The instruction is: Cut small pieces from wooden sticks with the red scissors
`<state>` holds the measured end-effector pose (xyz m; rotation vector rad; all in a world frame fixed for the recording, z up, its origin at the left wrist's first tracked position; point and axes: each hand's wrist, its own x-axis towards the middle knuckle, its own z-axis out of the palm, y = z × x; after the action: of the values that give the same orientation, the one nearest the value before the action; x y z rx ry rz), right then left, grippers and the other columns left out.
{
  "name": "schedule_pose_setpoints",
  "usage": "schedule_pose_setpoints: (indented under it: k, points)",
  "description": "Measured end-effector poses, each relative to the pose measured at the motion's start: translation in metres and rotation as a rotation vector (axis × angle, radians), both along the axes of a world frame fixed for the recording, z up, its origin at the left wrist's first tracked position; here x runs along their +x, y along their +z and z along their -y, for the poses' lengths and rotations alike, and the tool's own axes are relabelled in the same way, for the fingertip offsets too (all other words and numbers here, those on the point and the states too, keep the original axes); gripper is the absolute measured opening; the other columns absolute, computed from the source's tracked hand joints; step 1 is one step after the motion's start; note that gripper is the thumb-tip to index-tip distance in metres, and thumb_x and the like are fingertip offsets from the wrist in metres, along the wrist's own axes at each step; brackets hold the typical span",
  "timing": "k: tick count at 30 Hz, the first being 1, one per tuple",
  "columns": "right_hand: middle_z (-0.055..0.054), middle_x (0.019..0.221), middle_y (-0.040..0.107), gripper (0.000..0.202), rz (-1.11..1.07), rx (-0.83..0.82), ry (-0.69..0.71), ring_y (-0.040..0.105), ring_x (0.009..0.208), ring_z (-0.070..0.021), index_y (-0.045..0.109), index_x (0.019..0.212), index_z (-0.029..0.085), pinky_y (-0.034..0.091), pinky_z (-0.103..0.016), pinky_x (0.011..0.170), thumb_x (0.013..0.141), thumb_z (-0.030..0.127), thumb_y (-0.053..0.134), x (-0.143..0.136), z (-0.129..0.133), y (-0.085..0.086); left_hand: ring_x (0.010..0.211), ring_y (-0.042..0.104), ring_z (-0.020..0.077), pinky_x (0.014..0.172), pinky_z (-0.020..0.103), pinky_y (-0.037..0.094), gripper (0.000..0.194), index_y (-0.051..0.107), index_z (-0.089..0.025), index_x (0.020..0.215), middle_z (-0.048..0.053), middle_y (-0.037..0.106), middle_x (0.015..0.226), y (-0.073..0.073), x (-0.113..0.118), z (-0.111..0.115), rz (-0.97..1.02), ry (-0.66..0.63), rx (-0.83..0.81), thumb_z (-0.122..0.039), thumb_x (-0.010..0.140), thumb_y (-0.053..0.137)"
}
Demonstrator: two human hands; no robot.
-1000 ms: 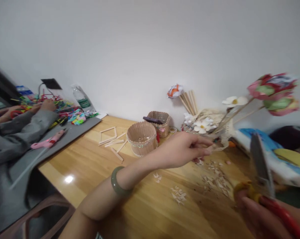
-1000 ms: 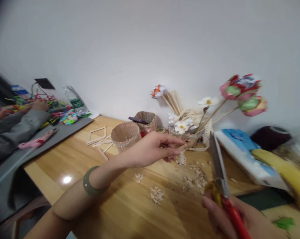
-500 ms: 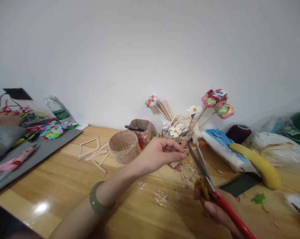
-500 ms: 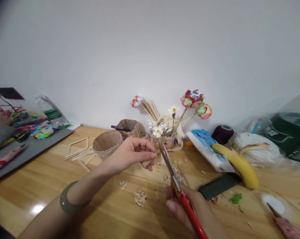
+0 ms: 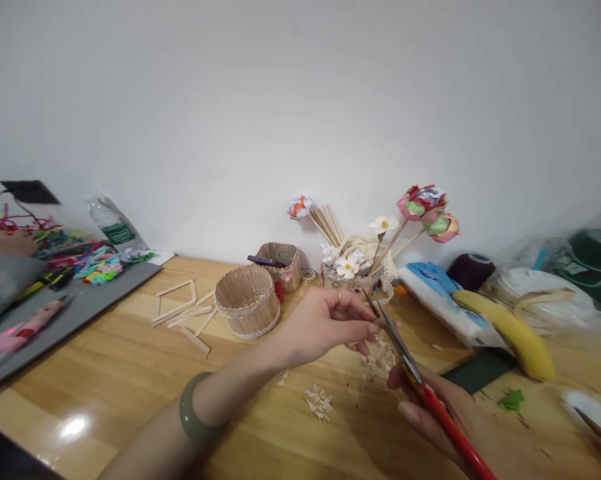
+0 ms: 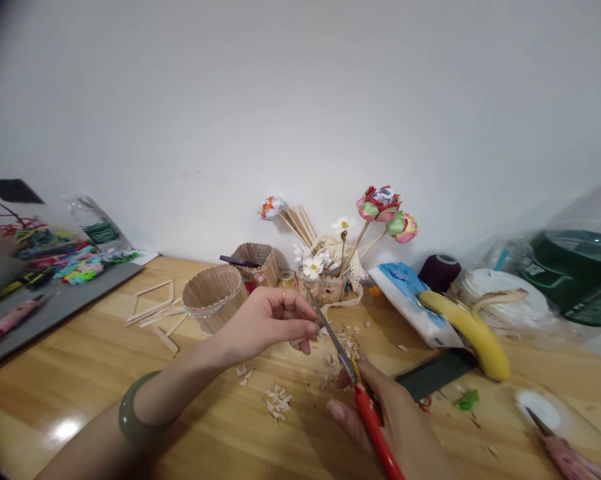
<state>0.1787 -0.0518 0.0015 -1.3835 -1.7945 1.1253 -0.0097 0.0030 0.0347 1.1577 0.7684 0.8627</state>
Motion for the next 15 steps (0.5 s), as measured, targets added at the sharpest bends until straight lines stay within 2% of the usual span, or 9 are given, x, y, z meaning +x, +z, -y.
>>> schedule_pose_setpoints:
  k: [4,9,12,15]
  points:
    - [-0.003,0.058,0.06,0.027,-0.009,0.035,0.028,0.058,0.054,-0.024,0.063,0.074,0.025,0.051,-0.034,0.05,0.073,0.052,0.061,0.004,-0.002,-0.008,0.045,0.057,0.0065,0.052,0.021,0.048,0.01,0.058,-0.01,0.064,-0.003,0.06,0.052,-0.002,0.001,0.0,-0.003,0.002,-0.005,-0.009,0.061,0.068]
    - [-0.003,0.064,0.061,0.025,0.078,0.179,0.034,0.057,0.055,-0.0239,0.058,0.076,0.026,0.047,-0.034,0.05,0.075,0.051,0.055,0.006,-0.007,-0.032,0.046,0.058,0.0065,0.053,0.021,0.048,0.01,0.06,-0.01,0.066,-0.002,0.061,0.054,-0.003,0.001,0.001,-0.012,0.006,0.003,-0.01,0.061,0.069]
    - [-0.002,0.062,0.059,0.032,0.081,0.207,0.036,0.055,0.055,-0.0224,0.058,0.078,0.025,0.043,-0.031,0.049,0.074,0.056,0.052,0.009,-0.009,-0.045,0.047,0.058,0.006,0.052,0.019,0.047,0.01,0.061,-0.01,0.066,-0.003,0.061,0.053,-0.003,0.001,0.002,-0.043,0.014,0.026,-0.011,0.061,0.069]
    - [-0.003,0.066,0.061,0.037,0.052,0.198,0.08,0.056,0.06,-0.0221,0.059,0.078,0.023,0.043,-0.03,0.052,0.077,0.059,0.049,0.013,-0.009,-0.05,0.046,0.057,0.0055,0.051,0.018,0.046,0.01,0.061,-0.01,0.066,-0.003,0.061,0.051,-0.002,0.001,0.002,-0.076,0.017,0.039,-0.011,0.061,0.069]
